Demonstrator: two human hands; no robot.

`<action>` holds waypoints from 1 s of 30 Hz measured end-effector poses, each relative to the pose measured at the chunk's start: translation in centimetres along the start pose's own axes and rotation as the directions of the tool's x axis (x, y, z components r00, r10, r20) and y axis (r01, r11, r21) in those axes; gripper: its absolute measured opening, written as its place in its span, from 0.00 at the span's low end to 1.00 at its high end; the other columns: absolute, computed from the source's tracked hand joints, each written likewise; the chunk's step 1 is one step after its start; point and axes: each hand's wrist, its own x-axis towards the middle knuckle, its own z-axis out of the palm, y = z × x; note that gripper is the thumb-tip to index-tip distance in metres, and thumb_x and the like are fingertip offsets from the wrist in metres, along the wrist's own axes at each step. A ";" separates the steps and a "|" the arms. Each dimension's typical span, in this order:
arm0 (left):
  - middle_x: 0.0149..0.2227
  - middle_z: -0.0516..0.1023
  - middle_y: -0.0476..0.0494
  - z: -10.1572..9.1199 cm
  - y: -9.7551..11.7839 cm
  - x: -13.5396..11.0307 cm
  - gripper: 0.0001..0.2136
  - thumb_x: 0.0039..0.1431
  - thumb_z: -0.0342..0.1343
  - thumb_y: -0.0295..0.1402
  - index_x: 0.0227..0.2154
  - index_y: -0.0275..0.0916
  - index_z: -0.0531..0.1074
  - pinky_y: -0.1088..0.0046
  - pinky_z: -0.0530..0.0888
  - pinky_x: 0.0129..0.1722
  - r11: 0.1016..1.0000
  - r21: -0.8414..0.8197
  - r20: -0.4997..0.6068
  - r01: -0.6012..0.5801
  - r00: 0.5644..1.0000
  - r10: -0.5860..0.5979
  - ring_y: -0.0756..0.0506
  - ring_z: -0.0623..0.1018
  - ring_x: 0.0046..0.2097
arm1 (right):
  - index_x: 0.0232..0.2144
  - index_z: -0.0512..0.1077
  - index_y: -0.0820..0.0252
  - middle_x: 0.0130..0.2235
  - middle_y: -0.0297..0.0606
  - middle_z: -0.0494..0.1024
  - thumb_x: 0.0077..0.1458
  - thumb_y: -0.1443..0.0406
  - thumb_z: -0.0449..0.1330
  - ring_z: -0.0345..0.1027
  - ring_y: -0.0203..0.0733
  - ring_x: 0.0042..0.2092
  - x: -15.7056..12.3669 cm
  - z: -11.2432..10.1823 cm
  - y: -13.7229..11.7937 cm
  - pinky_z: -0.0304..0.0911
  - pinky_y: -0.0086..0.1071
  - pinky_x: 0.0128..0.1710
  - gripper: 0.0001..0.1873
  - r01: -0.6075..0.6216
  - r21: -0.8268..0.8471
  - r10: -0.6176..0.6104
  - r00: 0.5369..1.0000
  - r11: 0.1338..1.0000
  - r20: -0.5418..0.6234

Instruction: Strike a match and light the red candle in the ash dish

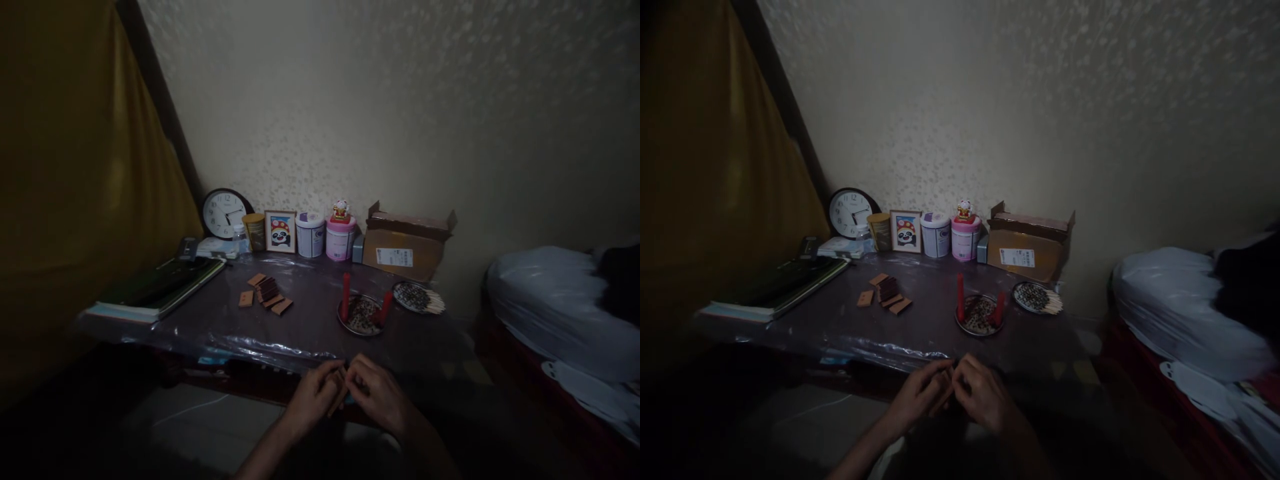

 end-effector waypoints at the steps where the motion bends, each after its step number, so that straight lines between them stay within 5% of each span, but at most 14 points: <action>1: 0.24 0.76 0.46 0.0 0.1 0.0 0.18 0.54 0.50 0.38 0.45 0.35 0.71 0.75 0.65 0.22 1.000 0.012 0.006 -0.006 1.000 0.006 0.48 0.71 0.22 | 0.27 0.67 0.57 0.30 0.31 0.68 0.51 0.72 0.52 0.64 0.34 0.31 0.0 0.0 0.0 0.58 0.26 0.31 0.07 -0.001 -0.009 0.001 1.000 1.000 0.003; 10: 0.26 0.76 0.46 -0.3 0.2 0.0 0.16 0.55 0.48 0.34 0.45 0.37 0.71 0.73 0.67 0.29 0.985 0.133 0.001 -0.108 0.994 0.109 0.47 0.72 0.26 | 0.24 0.65 0.57 0.28 0.31 0.66 0.48 0.74 0.52 0.62 0.34 0.30 0.2 0.2 -0.3 0.57 0.26 0.30 0.08 -0.010 -0.012 0.010 0.999 1.000 -0.034; 15: 0.26 0.77 0.46 -0.5 0.6 0.0 0.17 0.54 0.52 0.37 0.45 0.37 0.71 0.73 0.67 0.28 0.999 -0.014 -0.077 -0.050 0.996 0.049 0.46 0.73 0.27 | 0.22 0.65 0.57 0.24 0.29 0.66 0.47 0.73 0.52 0.60 0.34 0.27 0.3 0.1 0.3 0.56 0.27 0.28 0.07 -0.097 0.116 0.109 0.988 0.989 -0.108; 19: 0.28 0.77 0.45 -0.4 1.0 0.1 0.18 0.54 0.52 0.39 0.46 0.37 0.70 0.73 0.67 0.29 0.991 -0.137 -0.130 0.004 0.991 -0.022 0.45 0.74 0.28 | 0.29 0.67 0.58 0.25 0.30 0.69 0.50 0.66 0.54 0.64 0.35 0.28 0.5 -0.2 1.0 0.59 0.27 0.27 0.03 -0.211 0.429 0.288 0.949 0.878 -0.124; 22: 0.31 0.76 0.45 -0.4 1.0 0.2 0.18 0.54 0.52 0.39 0.46 0.37 0.69 0.73 0.68 0.30 0.984 -0.176 -0.154 -0.010 0.988 -0.017 0.46 0.74 0.30 | 0.38 0.69 0.59 0.30 0.35 0.73 0.50 0.60 0.56 0.67 0.38 0.29 0.8 -0.6 1.0 0.60 0.28 0.26 0.13 -0.249 0.569 0.362 0.928 0.784 -0.093; 30: 0.35 0.76 0.44 -0.3 1.1 0.4 0.16 0.55 0.51 0.38 0.45 0.38 0.70 0.71 0.67 0.37 0.991 -0.119 -0.219 -0.054 0.975 0.027 0.45 0.72 0.36 | 0.25 0.70 0.59 0.24 0.32 0.71 0.47 0.59 0.59 0.63 0.36 0.26 1.3 -0.4 -0.7 0.59 0.29 0.28 0.09 -0.252 0.629 0.408 0.906 0.735 -0.115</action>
